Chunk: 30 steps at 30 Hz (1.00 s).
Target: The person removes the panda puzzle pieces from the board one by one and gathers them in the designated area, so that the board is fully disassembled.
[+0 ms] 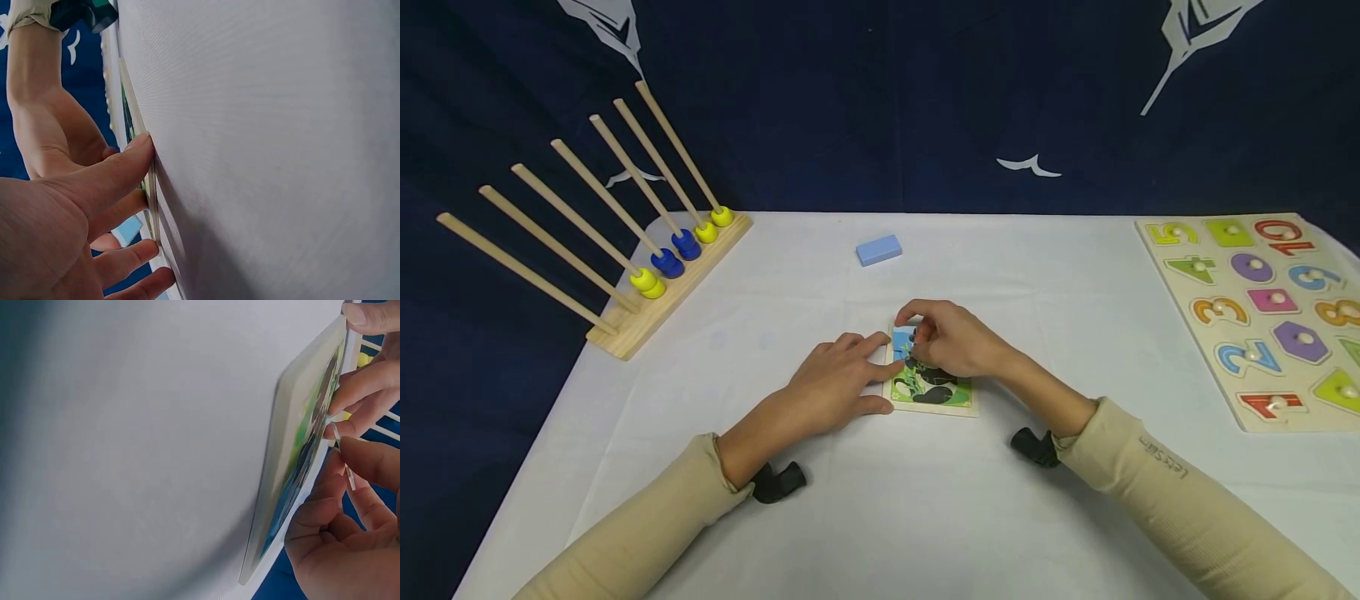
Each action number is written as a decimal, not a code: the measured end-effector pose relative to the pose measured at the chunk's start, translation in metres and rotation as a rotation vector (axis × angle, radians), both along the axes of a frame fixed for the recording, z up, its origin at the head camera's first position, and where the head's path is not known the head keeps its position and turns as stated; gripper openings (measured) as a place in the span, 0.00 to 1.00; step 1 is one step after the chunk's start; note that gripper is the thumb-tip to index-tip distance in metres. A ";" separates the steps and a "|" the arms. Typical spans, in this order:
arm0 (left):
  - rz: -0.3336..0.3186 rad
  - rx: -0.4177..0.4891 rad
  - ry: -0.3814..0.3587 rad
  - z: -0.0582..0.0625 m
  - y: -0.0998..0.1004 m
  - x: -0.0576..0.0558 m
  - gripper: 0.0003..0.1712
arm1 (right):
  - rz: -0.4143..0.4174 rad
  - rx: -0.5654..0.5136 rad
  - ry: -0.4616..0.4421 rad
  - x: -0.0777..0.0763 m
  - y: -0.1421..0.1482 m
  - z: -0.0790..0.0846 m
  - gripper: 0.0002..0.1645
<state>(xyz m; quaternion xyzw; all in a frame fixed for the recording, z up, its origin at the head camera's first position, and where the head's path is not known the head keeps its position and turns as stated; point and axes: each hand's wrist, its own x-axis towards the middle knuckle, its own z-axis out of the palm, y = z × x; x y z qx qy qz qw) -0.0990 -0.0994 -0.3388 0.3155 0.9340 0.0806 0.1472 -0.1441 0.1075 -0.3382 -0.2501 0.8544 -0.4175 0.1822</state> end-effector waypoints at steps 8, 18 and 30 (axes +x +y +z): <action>0.018 -0.028 -0.025 0.001 0.001 0.000 0.33 | -0.073 -0.049 -0.069 0.005 0.011 0.007 0.22; 0.033 -0.022 -0.026 0.000 0.003 0.000 0.34 | -0.169 -0.033 -0.081 0.009 0.050 0.013 0.21; 0.032 0.003 -0.013 0.000 0.002 0.000 0.34 | -0.222 0.070 -0.100 0.013 0.102 0.010 0.21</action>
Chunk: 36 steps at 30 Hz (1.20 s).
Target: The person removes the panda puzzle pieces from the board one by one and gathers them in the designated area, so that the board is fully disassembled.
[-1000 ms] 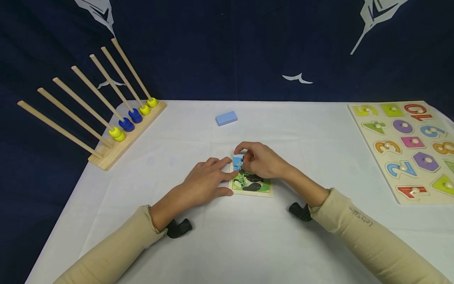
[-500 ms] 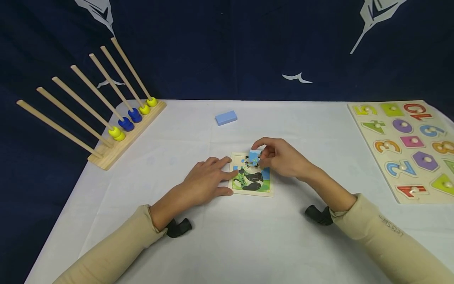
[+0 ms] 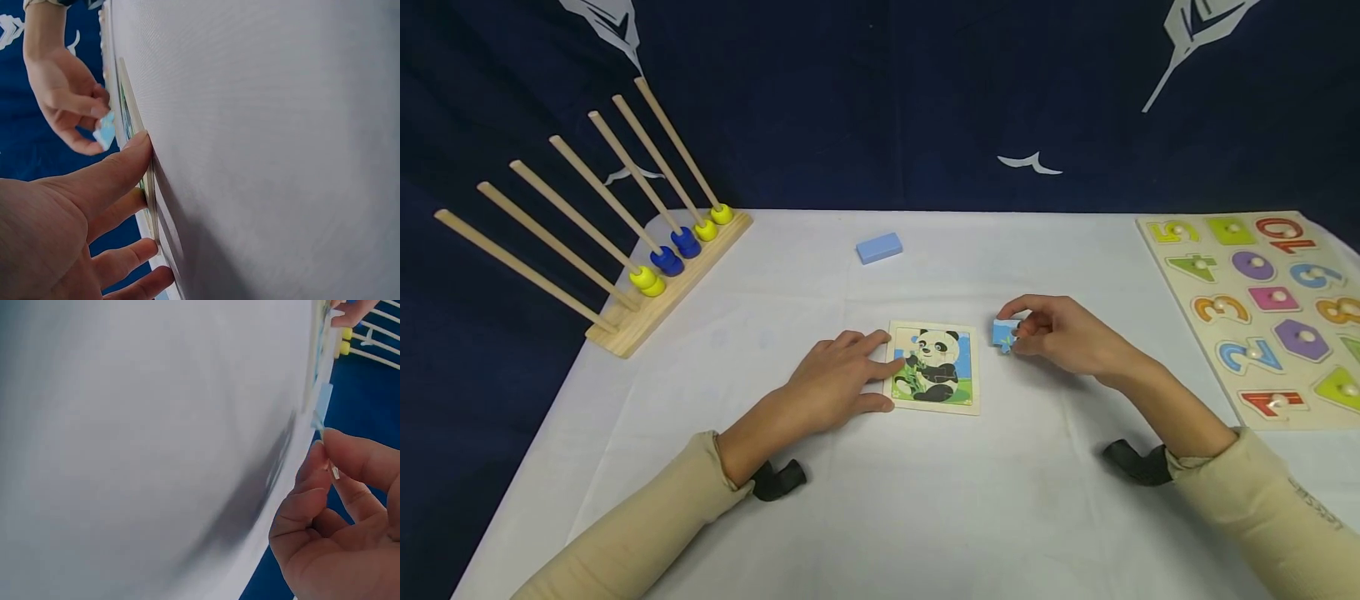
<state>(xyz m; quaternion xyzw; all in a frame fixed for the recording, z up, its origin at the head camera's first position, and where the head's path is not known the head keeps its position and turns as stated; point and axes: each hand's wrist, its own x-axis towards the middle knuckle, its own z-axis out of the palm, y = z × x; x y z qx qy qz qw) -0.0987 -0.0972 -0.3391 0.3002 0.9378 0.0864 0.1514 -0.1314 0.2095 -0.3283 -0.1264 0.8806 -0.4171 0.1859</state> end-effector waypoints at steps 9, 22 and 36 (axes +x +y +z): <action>0.000 -0.007 0.000 0.000 0.000 0.000 0.34 | 0.088 0.170 0.165 0.001 0.003 -0.008 0.22; -0.003 -0.004 0.000 0.000 0.000 0.000 0.34 | 0.101 0.209 0.166 0.002 0.001 -0.010 0.21; 0.008 0.006 -0.014 -0.001 0.000 -0.001 0.34 | 0.088 0.205 0.149 0.000 0.002 -0.007 0.21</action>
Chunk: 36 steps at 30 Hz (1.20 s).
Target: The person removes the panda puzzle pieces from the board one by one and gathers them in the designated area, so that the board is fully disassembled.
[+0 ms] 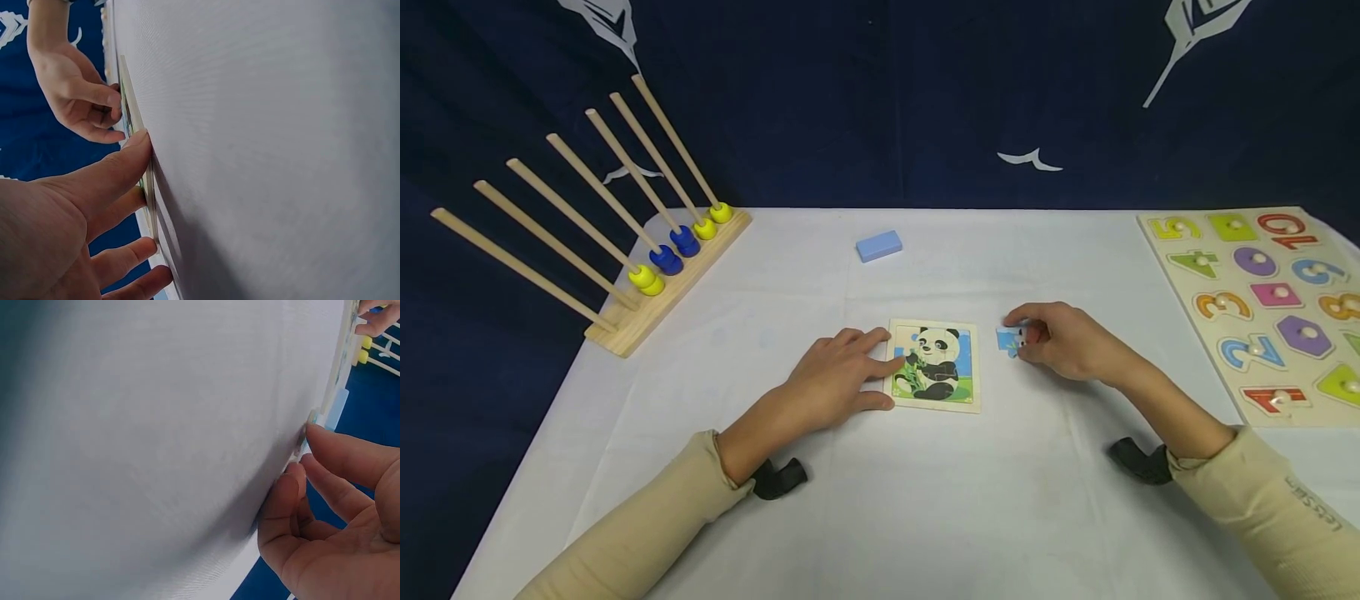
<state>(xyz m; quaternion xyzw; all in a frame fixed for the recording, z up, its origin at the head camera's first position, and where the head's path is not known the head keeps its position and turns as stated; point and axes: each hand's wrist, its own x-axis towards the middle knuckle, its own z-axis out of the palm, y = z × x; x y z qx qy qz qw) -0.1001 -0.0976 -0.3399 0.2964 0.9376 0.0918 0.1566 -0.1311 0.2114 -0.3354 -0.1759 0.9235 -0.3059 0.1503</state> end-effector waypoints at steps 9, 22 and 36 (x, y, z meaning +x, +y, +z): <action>-0.003 -0.014 0.003 0.002 0.000 -0.001 0.34 | 0.018 -0.105 0.016 0.000 -0.016 0.015 0.18; -0.014 -0.023 -0.003 0.003 0.000 -0.004 0.34 | 0.143 -0.057 0.030 -0.004 -0.079 0.006 0.20; -0.013 -0.042 0.000 0.002 -0.001 -0.002 0.33 | 0.179 0.105 0.017 -0.009 -0.098 0.003 0.23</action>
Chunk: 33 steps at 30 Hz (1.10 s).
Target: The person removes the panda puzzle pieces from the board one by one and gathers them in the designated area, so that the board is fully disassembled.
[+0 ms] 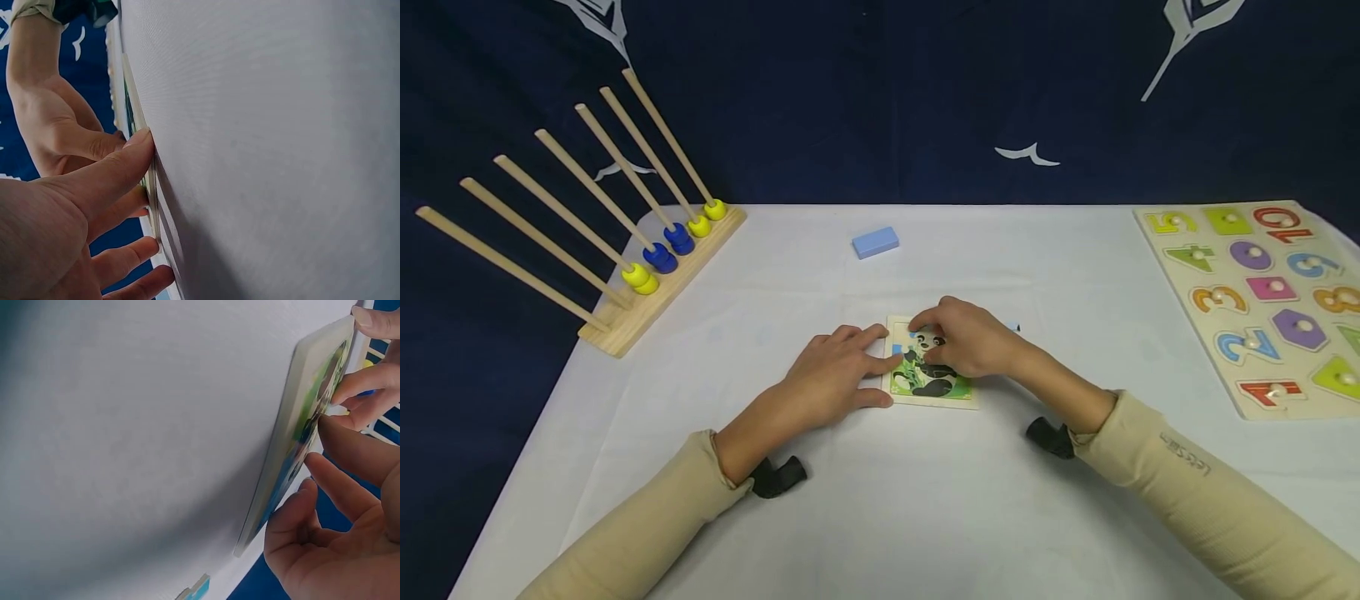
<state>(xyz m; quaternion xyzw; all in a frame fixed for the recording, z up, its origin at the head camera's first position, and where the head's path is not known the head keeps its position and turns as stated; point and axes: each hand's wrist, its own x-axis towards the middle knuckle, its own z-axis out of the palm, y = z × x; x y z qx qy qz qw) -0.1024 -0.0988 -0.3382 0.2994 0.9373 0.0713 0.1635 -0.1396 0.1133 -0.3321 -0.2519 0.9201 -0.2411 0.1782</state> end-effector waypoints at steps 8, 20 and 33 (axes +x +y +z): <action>0.002 0.022 -0.001 -0.001 -0.001 0.000 0.33 | -0.024 -0.020 -0.003 0.000 0.001 -0.003 0.22; -0.003 0.018 0.004 0.000 -0.001 0.000 0.33 | -0.031 -0.091 0.111 0.002 0.000 -0.005 0.19; -0.008 0.021 0.002 -0.001 -0.001 -0.002 0.33 | -0.076 -0.112 0.061 0.001 0.005 -0.002 0.19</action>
